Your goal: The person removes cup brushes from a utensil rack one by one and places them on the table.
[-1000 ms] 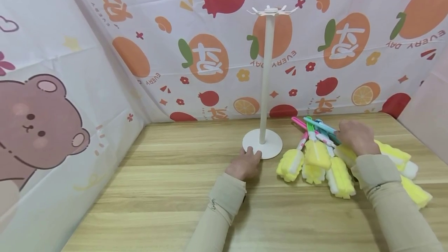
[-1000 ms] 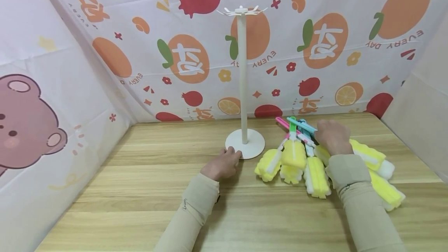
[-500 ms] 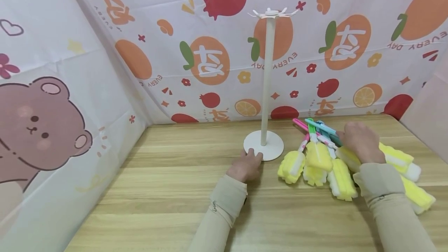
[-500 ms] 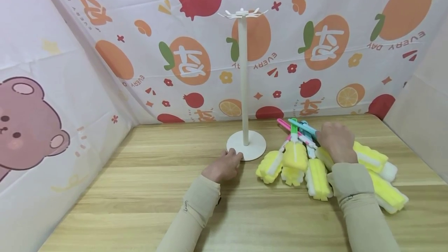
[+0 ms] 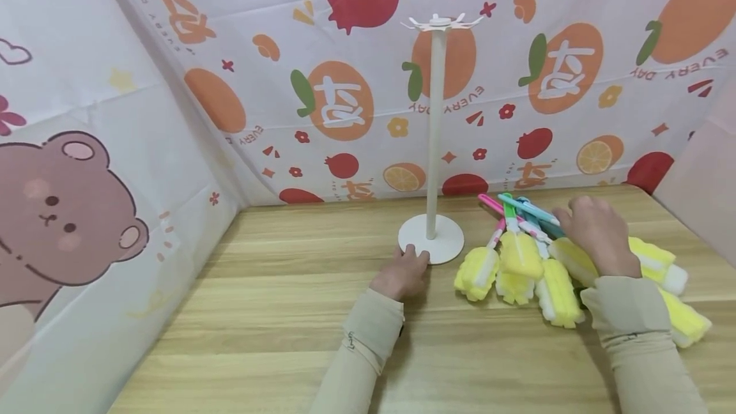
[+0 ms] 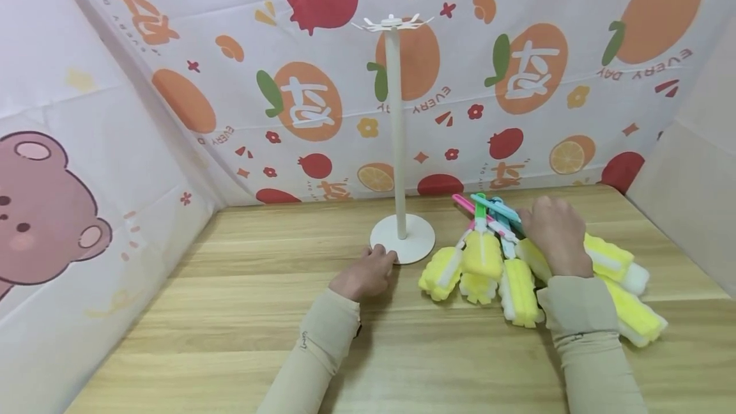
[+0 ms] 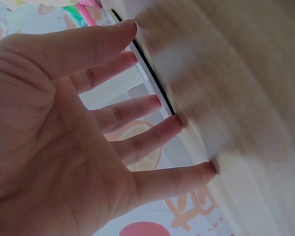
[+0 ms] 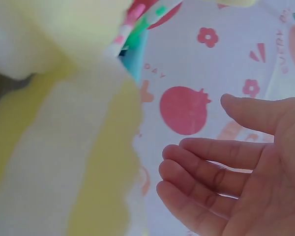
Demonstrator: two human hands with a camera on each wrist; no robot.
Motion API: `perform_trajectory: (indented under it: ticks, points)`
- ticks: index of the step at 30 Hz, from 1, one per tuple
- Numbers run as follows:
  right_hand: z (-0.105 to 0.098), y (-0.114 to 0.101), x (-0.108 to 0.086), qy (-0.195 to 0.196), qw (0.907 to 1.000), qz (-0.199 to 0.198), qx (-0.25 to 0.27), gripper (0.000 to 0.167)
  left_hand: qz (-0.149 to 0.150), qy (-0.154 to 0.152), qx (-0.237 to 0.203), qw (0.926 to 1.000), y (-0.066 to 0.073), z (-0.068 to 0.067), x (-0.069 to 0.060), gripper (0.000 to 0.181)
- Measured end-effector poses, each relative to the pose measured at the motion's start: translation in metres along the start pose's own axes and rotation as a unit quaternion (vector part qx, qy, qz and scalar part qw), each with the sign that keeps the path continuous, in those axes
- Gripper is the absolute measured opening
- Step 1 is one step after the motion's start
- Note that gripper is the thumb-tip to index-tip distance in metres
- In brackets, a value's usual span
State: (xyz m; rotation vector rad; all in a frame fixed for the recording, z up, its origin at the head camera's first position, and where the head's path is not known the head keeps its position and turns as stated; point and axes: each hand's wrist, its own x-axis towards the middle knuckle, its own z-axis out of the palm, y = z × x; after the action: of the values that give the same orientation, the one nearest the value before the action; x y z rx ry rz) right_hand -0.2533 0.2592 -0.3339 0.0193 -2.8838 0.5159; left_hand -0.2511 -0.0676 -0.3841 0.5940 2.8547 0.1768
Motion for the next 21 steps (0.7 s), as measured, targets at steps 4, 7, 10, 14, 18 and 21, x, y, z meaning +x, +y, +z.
perform_trajectory:
  ticks: [4, 7, 10, 14, 18, 21]
  points:
    - [-0.005, -0.006, -0.002, 0.004, 1.0, -0.003, 0.003, 0.042, 0.001, 0.003, 0.0, 1.0, -0.003, -0.002, -0.003, 0.021]
    - [-0.008, -0.01, -0.004, 0.016, 0.9998, -0.007, 0.006, 0.045, -0.001, 0.008, 0.002, 1.0, -0.006, -0.003, -0.004, 0.021]
    - [-0.009, -0.012, -0.007, 0.032, 0.9992, -0.02, 0.011, 0.045, -0.002, 0.009, 0.005, 0.9999, -0.008, -0.002, -0.005, 0.021]
    - [-0.009, -0.014, -0.012, 0.045, 0.998, -0.039, 0.017, 0.044, 0.011, 0.001, -0.007, 0.9999, -0.009, -0.001, -0.007, 0.024]
    - [-0.012, -0.019, -0.018, 0.05, 0.9973, -0.046, 0.028, 0.046, 0.003, -0.002, -0.036, 0.9993, -0.01, -0.014, -0.016, 0.045]
    - [-0.015, -0.027, -0.022, 0.061, 0.9958, -0.057, 0.038, 0.043, -0.008, 0.025, -0.061, 0.9978, -0.013, -0.035, -0.031, 0.061]
